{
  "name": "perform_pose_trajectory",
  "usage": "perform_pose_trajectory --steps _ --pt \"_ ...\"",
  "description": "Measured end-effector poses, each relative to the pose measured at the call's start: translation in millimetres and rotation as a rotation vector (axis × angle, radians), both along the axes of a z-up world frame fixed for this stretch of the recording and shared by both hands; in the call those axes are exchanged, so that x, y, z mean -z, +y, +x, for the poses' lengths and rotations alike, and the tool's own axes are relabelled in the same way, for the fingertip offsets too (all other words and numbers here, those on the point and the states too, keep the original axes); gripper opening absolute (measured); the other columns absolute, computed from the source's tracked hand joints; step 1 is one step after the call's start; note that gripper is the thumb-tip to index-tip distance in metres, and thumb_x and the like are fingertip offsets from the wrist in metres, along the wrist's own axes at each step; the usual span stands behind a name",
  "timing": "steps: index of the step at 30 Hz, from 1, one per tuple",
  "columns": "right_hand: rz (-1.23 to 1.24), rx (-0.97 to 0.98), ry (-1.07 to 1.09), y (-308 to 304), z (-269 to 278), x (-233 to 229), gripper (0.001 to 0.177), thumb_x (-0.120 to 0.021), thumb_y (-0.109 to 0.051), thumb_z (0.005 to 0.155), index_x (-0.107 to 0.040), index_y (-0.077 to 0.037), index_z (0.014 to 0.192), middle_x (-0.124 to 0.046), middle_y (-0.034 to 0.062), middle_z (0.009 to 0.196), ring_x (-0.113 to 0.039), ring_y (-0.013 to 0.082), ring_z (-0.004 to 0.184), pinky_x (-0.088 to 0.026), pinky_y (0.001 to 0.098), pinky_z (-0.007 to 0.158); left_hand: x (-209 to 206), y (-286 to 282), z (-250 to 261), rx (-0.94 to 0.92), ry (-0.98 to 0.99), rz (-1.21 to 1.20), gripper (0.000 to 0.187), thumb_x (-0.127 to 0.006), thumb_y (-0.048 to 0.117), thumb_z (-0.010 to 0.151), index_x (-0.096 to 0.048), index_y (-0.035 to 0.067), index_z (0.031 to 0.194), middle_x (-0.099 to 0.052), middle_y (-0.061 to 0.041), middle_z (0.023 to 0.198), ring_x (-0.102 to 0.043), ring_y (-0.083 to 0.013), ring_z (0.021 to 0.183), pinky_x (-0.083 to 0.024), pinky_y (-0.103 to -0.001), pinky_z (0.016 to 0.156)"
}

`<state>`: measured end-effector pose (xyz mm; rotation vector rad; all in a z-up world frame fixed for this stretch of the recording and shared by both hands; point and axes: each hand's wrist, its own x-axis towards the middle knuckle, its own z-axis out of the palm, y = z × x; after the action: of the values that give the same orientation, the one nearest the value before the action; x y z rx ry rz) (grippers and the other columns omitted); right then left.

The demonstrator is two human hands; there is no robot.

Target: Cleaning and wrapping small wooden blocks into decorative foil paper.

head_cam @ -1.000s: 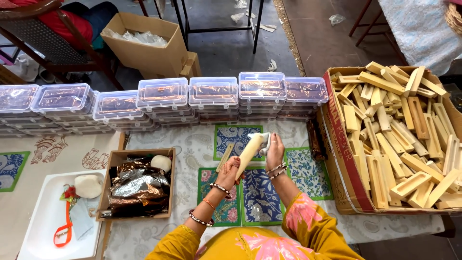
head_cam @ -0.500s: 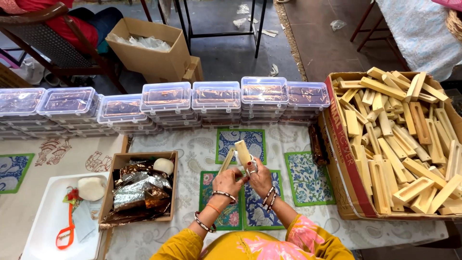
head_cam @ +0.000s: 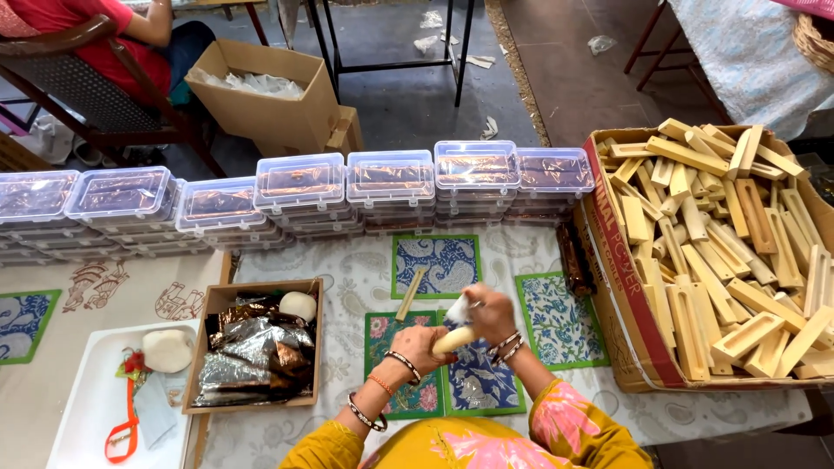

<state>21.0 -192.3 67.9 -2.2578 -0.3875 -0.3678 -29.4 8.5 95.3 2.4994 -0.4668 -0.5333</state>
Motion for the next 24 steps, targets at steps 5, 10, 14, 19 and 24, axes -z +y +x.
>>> perform_pose_trajectory --steps 5,10,14,19,24 --pt "0.198 0.283 -0.025 -2 -3 4 0.034 -0.055 -0.033 0.106 -0.068 -0.007 0.088 -0.071 0.0109 0.082 -0.07 0.0233 0.069 -0.056 0.0373 0.063 32 0 6 -0.409 0.307 -0.438 0.065 -0.045 0.072 0.089 -0.071 0.014 0.107 -0.07 -0.008 0.077 -0.069 -0.023 0.069 -0.053 -0.04 0.062" --pt "0.193 0.088 -0.16 63 -52 -54 0.029 -0.064 -0.03 0.096 -0.071 -0.005 0.11 -0.074 0.0123 0.111 -0.071 0.0278 0.104 -0.058 0.04 0.089 89 -9 16 -0.582 0.56 -1.055 0.096 -0.025 0.087 0.087 -0.069 0.005 0.11 -0.064 -0.007 0.069 -0.062 -0.0146 0.056 -0.049 -0.029 0.049" --pt "-0.118 0.031 -0.298 61 -37 -41 0.025 -0.059 -0.019 0.096 -0.069 -0.005 0.114 -0.069 0.012 0.127 -0.055 0.0371 0.133 -0.038 0.052 0.11 37 -9 5 -0.439 0.288 -0.841 0.093 -0.019 0.085 0.087 -0.068 0.012 0.116 -0.067 -0.002 0.075 -0.065 -0.0097 0.06 -0.052 -0.029 0.05" --pt "-0.022 0.229 0.043 21 14 -15 0.028 -0.053 -0.029 0.102 -0.067 -0.005 0.107 -0.072 0.0149 0.107 -0.068 0.0343 0.102 -0.054 0.0425 0.087 25 -6 -7 -0.372 0.279 -0.696 0.085 -0.026 0.082 0.091 -0.063 0.011 0.12 -0.062 -0.006 0.065 -0.059 -0.015 0.048 -0.049 -0.032 0.045" --pt "0.101 0.437 0.093 3 24 -3 0.028 -0.051 -0.028 0.108 -0.064 -0.003 0.109 -0.07 0.0148 0.089 -0.068 0.0279 0.067 -0.055 0.0414 0.058 49 -2 2 -0.54 0.391 -0.7 0.087 -0.021 0.081 0.09 -0.069 0.012 0.114 -0.067 0.0 0.065 -0.06 -0.0124 0.046 -0.049 -0.028 0.043"
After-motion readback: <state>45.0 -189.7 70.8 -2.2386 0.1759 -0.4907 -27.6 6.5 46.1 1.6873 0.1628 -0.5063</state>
